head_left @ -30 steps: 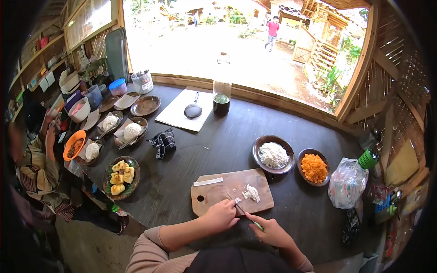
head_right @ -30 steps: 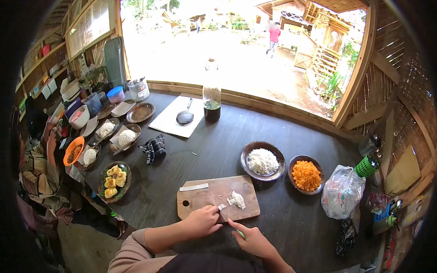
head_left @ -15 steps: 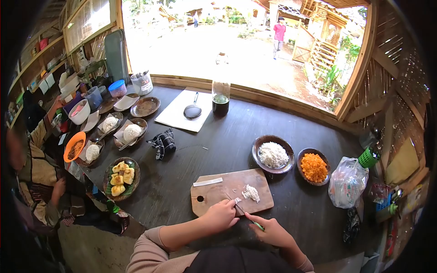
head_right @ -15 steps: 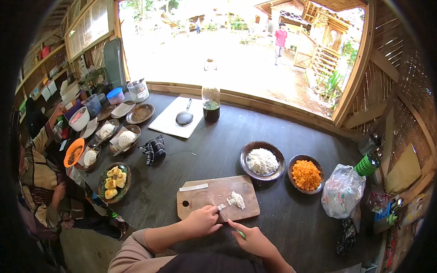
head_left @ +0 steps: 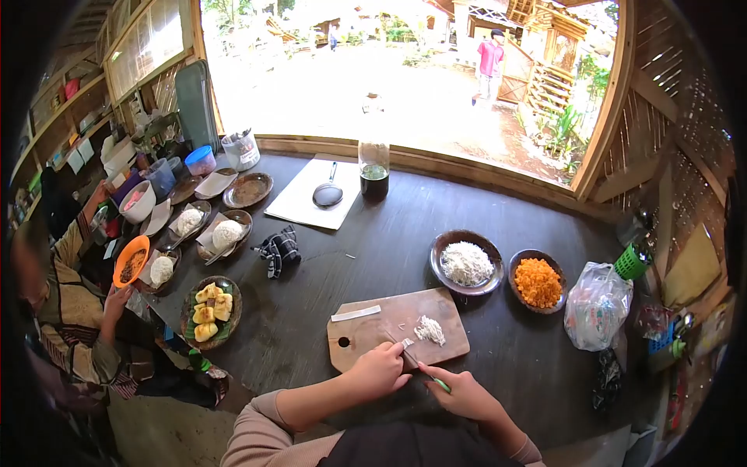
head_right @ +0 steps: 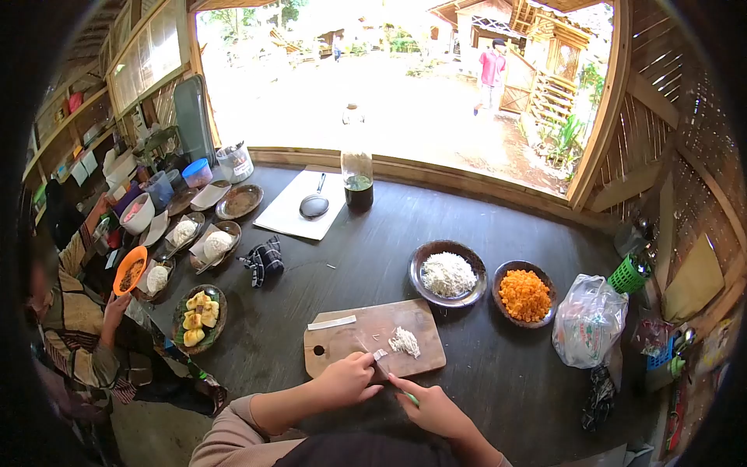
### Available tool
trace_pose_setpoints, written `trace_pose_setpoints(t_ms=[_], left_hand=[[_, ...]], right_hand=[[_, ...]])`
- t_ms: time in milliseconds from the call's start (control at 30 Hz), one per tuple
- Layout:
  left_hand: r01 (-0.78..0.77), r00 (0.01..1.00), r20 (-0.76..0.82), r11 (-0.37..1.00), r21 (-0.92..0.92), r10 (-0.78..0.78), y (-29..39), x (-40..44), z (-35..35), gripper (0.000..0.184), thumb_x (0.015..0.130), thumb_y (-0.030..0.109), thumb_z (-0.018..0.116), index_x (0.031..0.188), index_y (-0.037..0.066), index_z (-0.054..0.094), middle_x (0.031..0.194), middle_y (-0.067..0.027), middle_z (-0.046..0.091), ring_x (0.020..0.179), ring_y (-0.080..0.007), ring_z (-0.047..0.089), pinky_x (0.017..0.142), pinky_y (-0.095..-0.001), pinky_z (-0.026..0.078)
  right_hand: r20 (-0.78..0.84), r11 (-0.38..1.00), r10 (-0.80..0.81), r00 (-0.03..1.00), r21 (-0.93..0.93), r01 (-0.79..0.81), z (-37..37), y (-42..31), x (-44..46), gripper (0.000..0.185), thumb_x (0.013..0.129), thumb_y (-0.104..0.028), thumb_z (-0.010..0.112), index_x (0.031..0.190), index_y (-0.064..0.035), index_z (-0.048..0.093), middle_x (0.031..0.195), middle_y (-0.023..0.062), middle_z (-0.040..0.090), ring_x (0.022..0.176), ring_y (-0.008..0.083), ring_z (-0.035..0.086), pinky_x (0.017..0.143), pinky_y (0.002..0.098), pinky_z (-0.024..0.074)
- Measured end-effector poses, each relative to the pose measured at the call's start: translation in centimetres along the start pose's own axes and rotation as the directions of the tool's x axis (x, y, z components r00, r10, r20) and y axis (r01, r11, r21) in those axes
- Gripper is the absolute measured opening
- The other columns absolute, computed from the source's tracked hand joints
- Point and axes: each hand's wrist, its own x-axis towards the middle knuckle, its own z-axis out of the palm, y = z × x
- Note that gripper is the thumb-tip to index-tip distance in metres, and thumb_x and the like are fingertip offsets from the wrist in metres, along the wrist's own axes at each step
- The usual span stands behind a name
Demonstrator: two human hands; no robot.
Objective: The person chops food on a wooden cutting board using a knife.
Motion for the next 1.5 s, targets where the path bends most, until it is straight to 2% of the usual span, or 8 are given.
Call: trace_pose_setpoints(t_ms=[33,100,233,333,433,500,900,1500], left_hand=[[0.002,1.0,-0.002,1.0,0.002,-0.002,0.0,-0.1,0.1,0.045,0.09,0.038,0.064,0.084,-0.006,0.069,0.109,-0.0176,0.061,0.104,-0.0304,0.06,0.089,-0.0369,0.053],[0.009,1.0,-0.011,1.0,-0.01,-0.009,0.0,-0.1,0.1,0.046,0.089,0.039,0.065,0.082,-0.006,0.069,0.109,-0.0178,0.061,0.104,-0.0304,0.06,0.089,-0.0366,0.053],[0.024,1.0,0.002,0.999,-0.041,-0.024,0.0,-0.1,-0.3,0.045,0.089,0.039,0.065,0.083,-0.005,0.07,0.108,-0.0179,0.061,0.103,-0.0305,0.06,0.089,-0.0373,0.052],[0.037,0.998,0.055,0.999,-0.03,-0.035,-0.1,0.0,-0.5,0.045,0.088,0.039,0.066,0.086,-0.006,0.07,0.114,-0.0162,0.06,0.106,-0.0299,0.059,0.092,-0.04,0.051],[0.01,1.0,0.026,1.0,0.016,-0.011,0.0,0.0,-0.7,0.043,0.088,0.04,0.065,0.083,-0.002,0.07,0.102,-0.016,0.062,0.098,-0.0297,0.061,0.085,-0.0386,0.052],[0.067,0.995,0.073,0.998,0.007,-0.067,0.2,0.1,-1.2,0.041,0.088,0.041,0.064,0.084,0.001,0.071,0.101,-0.014,0.062,0.097,-0.0287,0.061,0.085,-0.0382,0.051],[0.047,0.985,0.154,0.978,0.202,-0.079,0.3,-0.1,-1.6,0.042,0.089,0.049,0.061,0.088,0.009,0.073,0.102,-0.0046,0.06,0.103,-0.0189,0.059,0.082,-0.0448,0.04],[0.047,0.982,0.169,0.975,0.217,-0.085,0.6,-0.1,-1.9,0.041,0.089,0.049,0.06,0.086,0.01,0.073,0.103,-0.0033,0.061,0.104,-0.0189,0.059,0.077,-0.039,0.046]], right_hand=[[0.001,1.0,-0.003,1.0,-0.001,0.003,-0.1,-0.1,-0.1,0.042,0.095,-0.017,0.062,0.137,-0.019,0.058,0.069,0.0261,0.061,0.054,0.0353,0.061,0.062,0.0404,0.0521],[-0.005,1.0,0.021,1.0,0.003,-0.021,-0.2,-0.3,-0.2,0.041,0.094,-0.017,0.065,0.135,-0.0179,0.06,0.066,0.0233,0.059,0.049,0.0215,0.046,0.059,0.0357,0.0496],[0.002,1.0,0.02,1.0,-0.019,-0.02,-0.3,-0.2,-0.1,0.041,0.094,-0.018,0.065,0.135,-0.0181,0.06,0.064,0.0225,0.058,0.048,0.0211,0.047,0.057,0.0361,0.049],[0.02,0.999,0.044,0.999,-0.024,-0.043,0.0,-0.1,0.1,0.041,0.094,-0.016,0.064,0.134,-0.0171,0.06,0.07,0.0233,0.062,0.051,0.0236,0.056,0.059,0.0362,0.0503],[-0.075,0.996,-0.079,0.994,0.031,0.082,2.0,1.8,1.0,0.041,0.094,-0.013,0.063,0.134,-0.0155,0.06,0.078,0.0242,0.066,0.058,0.0279,0.065,0.062,0.0363,0.0516],[-0.109,0.989,-0.149,0.983,0.002,0.15,2.8,2.3,1.5,0.046,0.094,-0.014,0.062,0.139,-0.018,0.055,0.073,0.0272,0.063,0.064,0.0421,0.065,0.062,0.0428,0.0524],[-0.006,1.0,0.001,1.0,-0.016,-0.001,0.1,-0.4,-0.5,0.041,0.095,-0.019,0.063,0.136,-0.0177,0.058,0.071,0.0258,0.062,0.056,0.0376,0.062,0.062,0.04,0.0522],[0.007,1.0,0.026,1.0,0.003,-0.026,0.5,-0.3,-0.1,0.044,0.094,-0.015,0.063,0.138,-0.0187,0.057,0.072,0.0261,0.063,0.06,0.0394,0.064,0.063,0.0411,0.0523]])
